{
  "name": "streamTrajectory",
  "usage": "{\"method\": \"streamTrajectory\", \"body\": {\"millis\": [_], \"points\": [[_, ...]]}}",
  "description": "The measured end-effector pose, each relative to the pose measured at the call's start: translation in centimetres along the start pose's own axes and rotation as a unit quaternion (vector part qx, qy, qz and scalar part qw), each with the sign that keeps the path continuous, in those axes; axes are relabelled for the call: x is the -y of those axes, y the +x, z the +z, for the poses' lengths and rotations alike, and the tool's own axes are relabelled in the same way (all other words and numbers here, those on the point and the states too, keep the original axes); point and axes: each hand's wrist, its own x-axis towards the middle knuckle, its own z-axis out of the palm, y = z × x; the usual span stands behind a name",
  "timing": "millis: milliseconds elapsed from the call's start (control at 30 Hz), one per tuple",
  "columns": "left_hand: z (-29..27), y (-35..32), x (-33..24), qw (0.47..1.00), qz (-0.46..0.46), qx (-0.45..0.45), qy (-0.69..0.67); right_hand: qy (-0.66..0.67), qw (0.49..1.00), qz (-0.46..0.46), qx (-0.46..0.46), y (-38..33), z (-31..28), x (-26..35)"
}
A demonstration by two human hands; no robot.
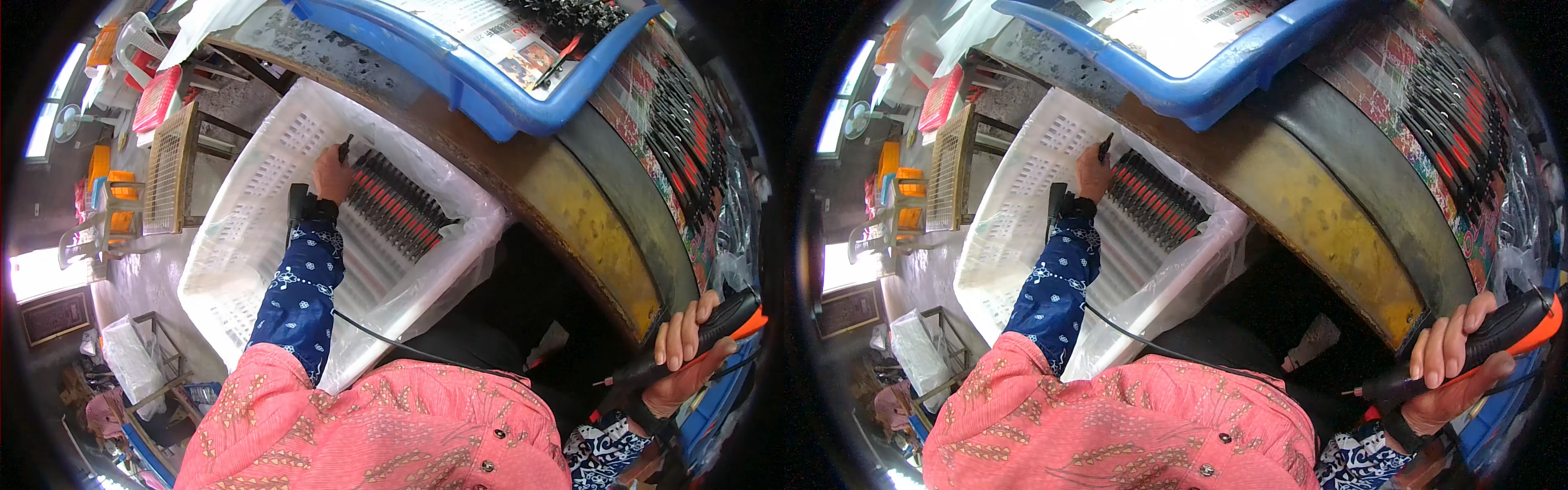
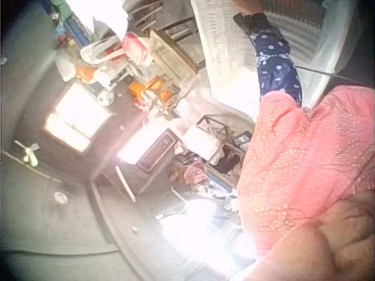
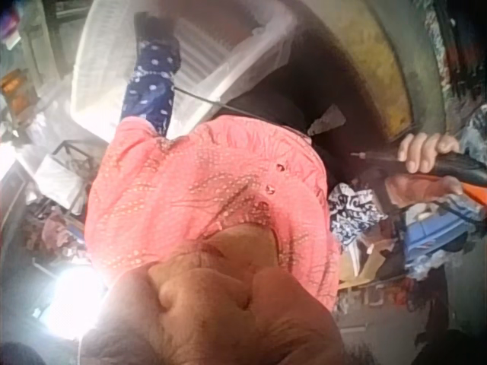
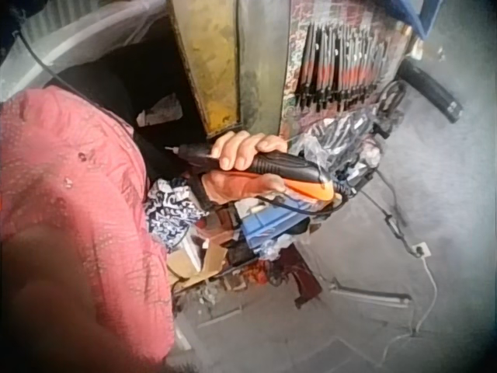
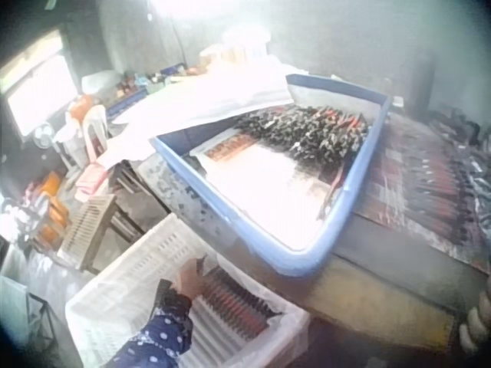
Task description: The person uses a soldering iron to apply heat to small black components with red bands, then places each finished component into a white basket. The person repeats this cycle multiple times, picking up new components from the table and depositing completed ones into the basket.
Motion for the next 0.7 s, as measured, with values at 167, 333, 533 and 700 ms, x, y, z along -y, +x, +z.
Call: {"method": "streamTrajectory", "body": {"millis": [167, 333, 533, 700], "points": [[-1.0, 1.0, -0.3, 0.997, 0.044, -0.044, -0.043, -0.016, 1.0, 0.002, -0.005, 0.1, 0.1, 0.0], [-1.9, 0.2, 0.8, 0.997, 0.024, 0.061, 0.027, -0.014, 1.0, -0.003, -0.009, 0.0, 0.2, -0.1], [-0.8, -1.6, 1.9, 0.989, 0.006, 0.135, 0.06, -0.02, 1.0, 0.004, 0.006, 0.0, 0.2, 0.1], [0.1, -1.3, 1.6, 0.989, 0.038, 0.121, 0.075, -0.007, 1.0, -0.008, 0.0, 0.0, 0.3, -0.1]]}}
